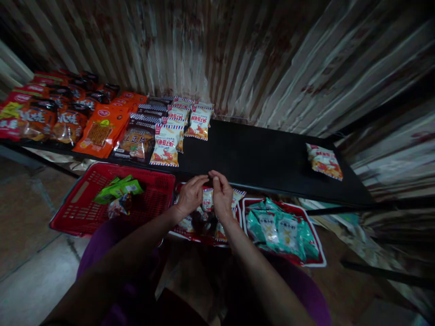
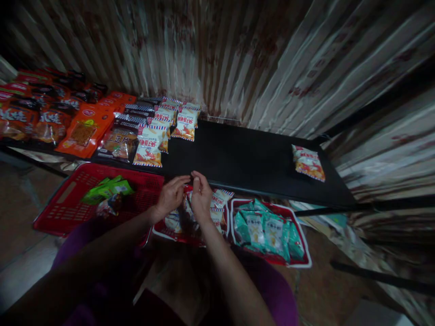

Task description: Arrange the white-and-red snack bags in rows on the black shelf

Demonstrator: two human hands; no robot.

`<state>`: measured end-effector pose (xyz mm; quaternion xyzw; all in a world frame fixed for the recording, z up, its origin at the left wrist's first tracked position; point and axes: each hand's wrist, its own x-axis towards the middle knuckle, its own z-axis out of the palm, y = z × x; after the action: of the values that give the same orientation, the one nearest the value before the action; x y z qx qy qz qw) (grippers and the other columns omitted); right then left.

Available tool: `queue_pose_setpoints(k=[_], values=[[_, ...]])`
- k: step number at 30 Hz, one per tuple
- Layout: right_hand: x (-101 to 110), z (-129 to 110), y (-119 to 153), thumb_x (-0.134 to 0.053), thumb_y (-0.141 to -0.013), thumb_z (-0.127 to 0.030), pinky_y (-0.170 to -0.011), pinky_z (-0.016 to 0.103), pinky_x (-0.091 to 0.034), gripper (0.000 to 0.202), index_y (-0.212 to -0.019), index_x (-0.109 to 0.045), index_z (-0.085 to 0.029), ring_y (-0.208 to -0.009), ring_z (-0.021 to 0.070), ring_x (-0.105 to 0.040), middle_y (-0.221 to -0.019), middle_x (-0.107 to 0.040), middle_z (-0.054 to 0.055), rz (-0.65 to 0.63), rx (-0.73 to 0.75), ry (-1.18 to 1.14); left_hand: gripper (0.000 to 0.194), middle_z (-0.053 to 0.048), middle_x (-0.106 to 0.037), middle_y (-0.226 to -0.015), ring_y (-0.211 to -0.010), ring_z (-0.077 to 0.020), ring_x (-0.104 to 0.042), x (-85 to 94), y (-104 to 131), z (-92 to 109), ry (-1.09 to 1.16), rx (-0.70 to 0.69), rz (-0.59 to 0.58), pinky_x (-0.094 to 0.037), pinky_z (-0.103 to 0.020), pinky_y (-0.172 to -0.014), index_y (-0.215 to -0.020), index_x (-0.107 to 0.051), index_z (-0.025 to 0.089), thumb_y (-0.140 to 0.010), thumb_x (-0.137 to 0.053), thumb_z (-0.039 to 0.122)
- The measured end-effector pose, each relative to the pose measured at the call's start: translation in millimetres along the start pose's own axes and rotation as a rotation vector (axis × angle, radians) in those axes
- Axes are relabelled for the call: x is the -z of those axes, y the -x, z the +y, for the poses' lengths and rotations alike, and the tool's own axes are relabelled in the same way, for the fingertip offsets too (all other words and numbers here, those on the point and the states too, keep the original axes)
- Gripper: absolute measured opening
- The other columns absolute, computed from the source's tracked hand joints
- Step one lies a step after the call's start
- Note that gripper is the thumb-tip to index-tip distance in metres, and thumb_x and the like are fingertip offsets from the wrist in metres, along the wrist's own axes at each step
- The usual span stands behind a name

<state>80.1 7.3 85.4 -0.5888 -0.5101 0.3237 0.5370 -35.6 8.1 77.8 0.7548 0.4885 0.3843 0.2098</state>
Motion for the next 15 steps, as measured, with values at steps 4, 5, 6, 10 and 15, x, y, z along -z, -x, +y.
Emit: queue_pose_setpoints(k=[4, 5, 6, 10, 15], values=[[0, 39, 69, -0.039, -0.086, -0.033, -0.095, 0.035, -0.044, 0.032, -0.104, -0.061, -0.019, -0.101, 0.0179, -0.061, -0.106, -0.067, 0.007, -0.028, -0.077, 0.131, 0.041, -0.004, -0.061, -0.118, -0.11, -0.0114, -0.055, -22.2, 54, -12, -0.086, 0.201, -0.233, -0.042, -0.025, -0.099, -0.113, -0.058, 0.021, -0.084, -0.034, 0.005], [-2, 52, 82, -0.039, -0.085, -0.031, -0.096, 0.035, -0.043, 0.033, -0.105, -0.062, -0.019, -0.103, 0.0186, -0.06, -0.107, -0.067, 0.007, -0.057, -0.161, 0.182, 0.041, -0.005, -0.06, -0.12, -0.112, -0.0117, -0.054, -28.3, 63, -17, -0.149, 0.254, -0.351, -0.041, -0.025, -0.1, -0.114, -0.058, 0.02, -0.084, -0.035, 0.005], [-3, 65, 92, -0.039, -0.083, -0.028, -0.098, 0.036, -0.042, 0.033, -0.104, -0.062, -0.019, -0.105, 0.0193, -0.06, -0.109, -0.066, 0.007, -0.085, -0.281, 0.256, 0.04, -0.005, -0.059, -0.122, -0.113, -0.012, -0.053, -33.9, 71, -23, -0.223, 0.295, -0.49, -0.04, -0.024, -0.1, -0.114, -0.058, 0.02, -0.084, -0.036, 0.005], [-6, 108, 111, -0.044, -0.076, -0.021, -0.097, 0.039, -0.043, 0.03, -0.094, -0.067, -0.022, -0.101, 0.0216, -0.063, -0.101, -0.069, 0.005, -0.194, -0.502, 0.357, 0.031, -0.013, -0.063, -0.112, -0.11, -0.0221, -0.056, -48.7, 93, -50, -0.312, 0.359, -0.657, -0.042, -0.031, -0.097, -0.103, -0.062, 0.012, -0.073, -0.058, 0.009], [-5, 134, 111, -0.048, -0.072, -0.02, -0.093, 0.039, -0.047, 0.025, -0.087, -0.068, -0.02, -0.095, 0.0217, -0.065, -0.095, -0.071, 0.004, -0.239, -0.556, 0.328, 0.039, -0.014, -0.063, -0.111, -0.112, -0.0258, -0.053, -54.3, 109, -73, -0.387, 0.374, -0.751, -0.04, -0.032, -0.098, -0.102, -0.061, 0.011, -0.064, -0.066, 0.007]])
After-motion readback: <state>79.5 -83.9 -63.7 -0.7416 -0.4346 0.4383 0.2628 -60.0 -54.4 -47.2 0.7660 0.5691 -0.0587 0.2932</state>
